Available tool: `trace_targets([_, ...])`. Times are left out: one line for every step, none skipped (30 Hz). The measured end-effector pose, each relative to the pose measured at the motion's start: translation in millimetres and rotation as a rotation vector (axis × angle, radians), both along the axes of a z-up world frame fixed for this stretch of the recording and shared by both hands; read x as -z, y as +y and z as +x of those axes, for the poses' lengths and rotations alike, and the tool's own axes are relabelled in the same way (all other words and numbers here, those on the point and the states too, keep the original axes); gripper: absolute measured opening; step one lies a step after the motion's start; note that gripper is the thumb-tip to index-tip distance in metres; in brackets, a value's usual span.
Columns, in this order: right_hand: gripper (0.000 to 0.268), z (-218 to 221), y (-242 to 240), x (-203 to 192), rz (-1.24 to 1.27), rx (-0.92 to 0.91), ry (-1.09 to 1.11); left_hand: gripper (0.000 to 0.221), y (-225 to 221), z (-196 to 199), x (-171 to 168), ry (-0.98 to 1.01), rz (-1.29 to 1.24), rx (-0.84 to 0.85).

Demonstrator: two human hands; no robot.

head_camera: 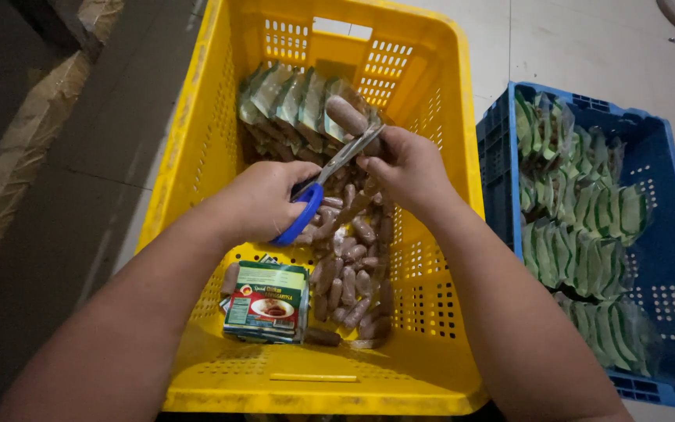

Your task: Manually packing small sausages into plastic bags and using scissors to trim or separate the bags.

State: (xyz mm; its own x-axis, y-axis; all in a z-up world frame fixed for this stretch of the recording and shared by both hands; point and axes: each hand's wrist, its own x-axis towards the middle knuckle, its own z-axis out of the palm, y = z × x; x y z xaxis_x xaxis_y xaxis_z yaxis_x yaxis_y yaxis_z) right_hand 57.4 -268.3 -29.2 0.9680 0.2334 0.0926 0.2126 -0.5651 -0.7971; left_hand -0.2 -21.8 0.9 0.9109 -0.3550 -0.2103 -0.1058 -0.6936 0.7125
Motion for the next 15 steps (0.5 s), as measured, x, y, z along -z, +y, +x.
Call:
trace_targets([0.024, -1.9, 0.8, -2.5, -0.001, 0.000, 0.002, 0.061, -1.6, -3.6, -7.0, 0.002, -0.001, 0.000])
trace_targets([0.024, -3.8, 1.8, -4.9, 0.004, 0.000, -0.001, 0.061, -3.0, -7.2, -13.9, 0.024, 0.015, 0.007])
trace_targets([0.023, -5.7, 2.9, -7.3, 0.009, 0.001, -0.003, 0.061, -4.4, -10.9, -20.9, 0.047, 0.031, 0.015])
trace_targets([0.023, -8.1, 4.2, -12.0, 0.009, -0.001, -0.001, 0.061, -3.3, -9.7, -18.6, 0.049, 0.031, 0.013])
trace_targets([0.027, -10.8, 5.5, -16.9, 0.069, -0.003, 0.041, 0.059, -2.3, -8.8, -16.5, 0.006, 0.053, 0.016])
trace_targets([0.031, -13.6, 6.6, -21.9, 0.129, -0.004, 0.082, 0.057, -1.4, -7.8, -14.7, -0.040, 0.075, 0.020])
trace_targets([0.031, -16.5, 10.2, -24.8, 0.129, -0.004, 0.082, 0.057, -1.1, -9.2, -15.8, -0.039, 0.076, 0.020])
trace_targets([0.032, -18.6, 13.1, -28.4, 0.211, 0.038, 0.131, 0.055, -1.5, -9.1, -17.6, -0.062, 0.094, 0.030])
trace_targets([0.033, -20.5, 15.6, -32.2, 0.292, 0.079, 0.179, 0.054, -2.2, -8.8, -19.8, -0.085, 0.112, 0.041])
trace_targets([0.033, -10.6, 8.3, -22.3, 0.295, 0.086, 0.176, 0.054, -0.9, -10.5, -21.6, -0.088, 0.114, 0.048])
trace_targets([0.035, -0.7, 0.8, -12.4, 0.397, 0.151, 0.189, 0.055, 0.3, -12.1, -23.4, -0.083, 0.159, 0.037])
trace_targets([0.037, 9.9, -6.5, -2.5, 0.499, 0.214, 0.200, 0.055, 1.7, -13.6, -24.7, -0.079, 0.202, 0.023])
trace_targets([0.037, 11.8, -8.6, -2.5, 0.500, 0.217, 0.196, 0.055, 1.0, -12.2, -24.6, -0.083, 0.202, 0.027])
trace_targets([0.035, 13.5, -10.0, -2.0, 0.519, 0.243, 0.204, 0.056, 0.9, -11.6, -24.0, -0.095, 0.277, 0.037])
trace_targets([0.033, 15.4, -11.1, -1.4, 0.538, 0.269, 0.212, 0.057, 0.9, -10.9, -23.4, -0.108, 0.351, 0.048])
